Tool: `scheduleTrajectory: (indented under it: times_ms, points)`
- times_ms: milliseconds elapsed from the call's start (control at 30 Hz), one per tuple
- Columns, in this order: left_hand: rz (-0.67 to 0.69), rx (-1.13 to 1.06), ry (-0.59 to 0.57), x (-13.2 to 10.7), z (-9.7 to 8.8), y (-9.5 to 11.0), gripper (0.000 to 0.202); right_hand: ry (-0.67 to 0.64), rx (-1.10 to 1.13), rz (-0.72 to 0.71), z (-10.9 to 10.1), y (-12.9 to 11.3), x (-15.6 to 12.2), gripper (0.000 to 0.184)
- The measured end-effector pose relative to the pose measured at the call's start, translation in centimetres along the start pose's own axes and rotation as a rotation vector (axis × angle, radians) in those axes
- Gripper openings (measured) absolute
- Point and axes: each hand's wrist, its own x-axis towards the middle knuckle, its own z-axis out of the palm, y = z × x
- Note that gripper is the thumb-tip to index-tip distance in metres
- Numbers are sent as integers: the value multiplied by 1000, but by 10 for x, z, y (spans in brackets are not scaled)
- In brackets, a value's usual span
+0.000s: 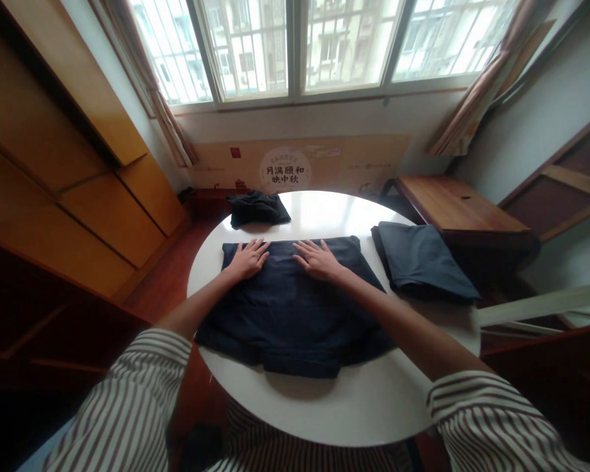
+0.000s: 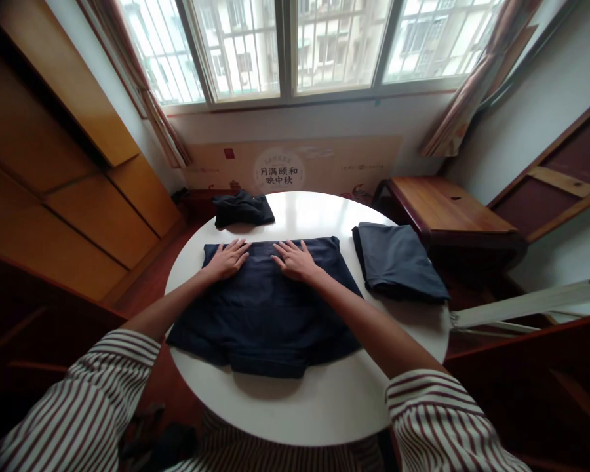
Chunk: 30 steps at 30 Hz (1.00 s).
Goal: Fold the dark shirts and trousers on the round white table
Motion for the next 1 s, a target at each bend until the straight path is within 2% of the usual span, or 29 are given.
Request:
scheduleTrajectory:
  times_ms: [67, 200, 300, 400, 467, 567, 633, 700, 800, 833, 900, 933, 1000]
  points:
    - [-43, -31, -47, 5, 5, -5, 60, -30, -12, 119, 2, 12, -2, 66]
    - [-223, -42, -30, 0, 16, -39, 64, -5, -28, 439, 1, 68, -14, 69]
    - [-250, -93, 34, 0, 15, -72, 63, -13, 86, 450, -12, 104, -16, 69]
    - [-252, -237, 146, 10, 2, -102, 67, 0, 176, 423, -33, 125, -9, 60]
    - [-295, -437, 115, 17, -10, -117, 63, 4, 241, 428, -48, 131, -4, 49]
    - [-340, -785, -11, 18, -27, -127, 55, 9, 388, 421, -63, 132, -4, 37]
    - [-338, -994, -42, 13, -34, -125, 58, 35, 543, 417, -69, 128, -9, 33]
    - [-323, -1162, -86, 5, -36, -119, 64, 85, 792, 456, -73, 121, -15, 36]
    - [-317, -1256, -117, -4, -42, -107, 69, 119, 1122, 525, -85, 113, -21, 41]
    - [-314, -1260, -72, -4, -47, -104, 69, 113, 1169, 509, -93, 111, -23, 37]
    - [-279, -1258, 115, -1, -66, -100, 68, 140, 1227, 425, -115, 109, -25, 28]
    - [-243, -1249, 231, 1, -81, -100, 67, 198, 1250, 369, -129, 108, -27, 25]
    - [-150, -1176, 483, 4, -119, -101, 62, 402, 1260, 239, -162, 104, -34, 22]
